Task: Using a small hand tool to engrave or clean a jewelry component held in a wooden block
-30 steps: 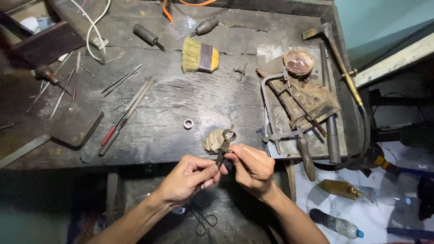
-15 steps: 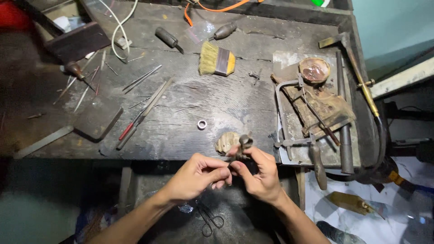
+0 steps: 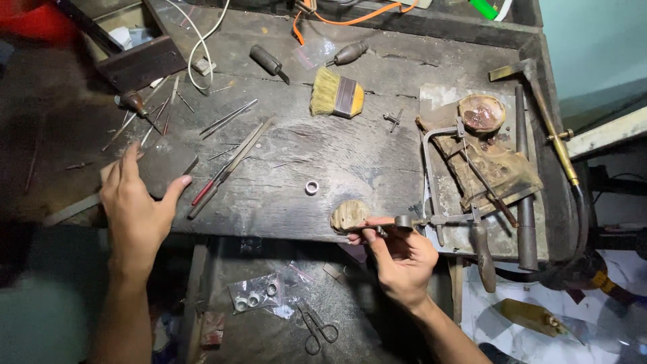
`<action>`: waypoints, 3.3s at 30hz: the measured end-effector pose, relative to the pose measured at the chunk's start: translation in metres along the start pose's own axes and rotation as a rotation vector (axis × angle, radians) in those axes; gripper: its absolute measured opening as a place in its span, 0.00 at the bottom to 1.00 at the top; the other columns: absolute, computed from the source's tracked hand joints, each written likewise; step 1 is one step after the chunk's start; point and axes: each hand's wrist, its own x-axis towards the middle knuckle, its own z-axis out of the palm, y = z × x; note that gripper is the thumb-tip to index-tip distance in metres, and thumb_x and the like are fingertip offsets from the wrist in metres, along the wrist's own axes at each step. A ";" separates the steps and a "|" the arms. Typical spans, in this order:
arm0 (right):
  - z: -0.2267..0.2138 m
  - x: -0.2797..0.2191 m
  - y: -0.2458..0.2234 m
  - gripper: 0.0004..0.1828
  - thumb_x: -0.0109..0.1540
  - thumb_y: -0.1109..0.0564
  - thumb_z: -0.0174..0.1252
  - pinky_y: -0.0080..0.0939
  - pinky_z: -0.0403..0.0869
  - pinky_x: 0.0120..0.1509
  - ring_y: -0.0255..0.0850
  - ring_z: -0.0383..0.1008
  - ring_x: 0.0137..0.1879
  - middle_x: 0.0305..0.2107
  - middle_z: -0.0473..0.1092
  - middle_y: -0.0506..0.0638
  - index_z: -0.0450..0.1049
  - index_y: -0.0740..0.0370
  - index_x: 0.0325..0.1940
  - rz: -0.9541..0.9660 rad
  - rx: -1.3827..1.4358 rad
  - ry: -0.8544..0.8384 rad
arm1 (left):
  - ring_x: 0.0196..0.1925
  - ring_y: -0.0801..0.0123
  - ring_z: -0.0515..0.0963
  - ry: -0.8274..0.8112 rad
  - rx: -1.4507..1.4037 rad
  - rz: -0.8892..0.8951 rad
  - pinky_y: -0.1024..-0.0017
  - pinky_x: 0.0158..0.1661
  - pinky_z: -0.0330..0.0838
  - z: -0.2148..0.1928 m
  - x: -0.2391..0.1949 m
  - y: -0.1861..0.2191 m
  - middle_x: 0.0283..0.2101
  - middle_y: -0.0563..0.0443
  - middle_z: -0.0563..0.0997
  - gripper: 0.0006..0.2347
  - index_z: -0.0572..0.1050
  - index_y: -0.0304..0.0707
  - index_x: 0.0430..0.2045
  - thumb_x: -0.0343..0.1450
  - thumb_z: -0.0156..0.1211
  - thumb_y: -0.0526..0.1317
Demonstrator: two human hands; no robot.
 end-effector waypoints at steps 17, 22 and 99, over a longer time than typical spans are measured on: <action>0.004 -0.005 -0.033 0.03 0.61 0.67 0.63 0.30 0.71 0.27 0.35 0.72 0.23 0.21 0.73 0.53 0.75 0.71 0.35 0.144 0.031 0.155 | 0.47 0.47 0.77 -0.129 -0.567 0.528 0.59 0.52 0.75 -0.043 -0.057 0.193 0.50 0.36 0.79 0.25 0.68 0.16 0.54 0.70 0.71 0.40; 0.003 -0.009 -0.026 0.04 0.61 0.70 0.62 0.31 0.74 0.29 0.36 0.74 0.24 0.24 0.75 0.56 0.75 0.74 0.39 0.097 0.018 0.195 | 0.47 0.45 0.78 -0.137 -0.588 0.523 0.59 0.52 0.77 -0.039 -0.065 0.199 0.53 0.36 0.79 0.26 0.68 0.15 0.55 0.71 0.70 0.41; -0.044 0.021 0.025 0.17 0.67 0.66 0.51 0.28 0.80 0.46 0.44 0.74 0.42 0.35 0.69 0.62 0.71 0.81 0.57 0.658 0.863 0.143 | 0.40 0.57 0.85 -0.340 -1.155 0.270 0.64 0.43 0.81 0.063 0.004 0.210 0.37 0.48 0.82 0.04 0.81 0.41 0.36 0.71 0.67 0.38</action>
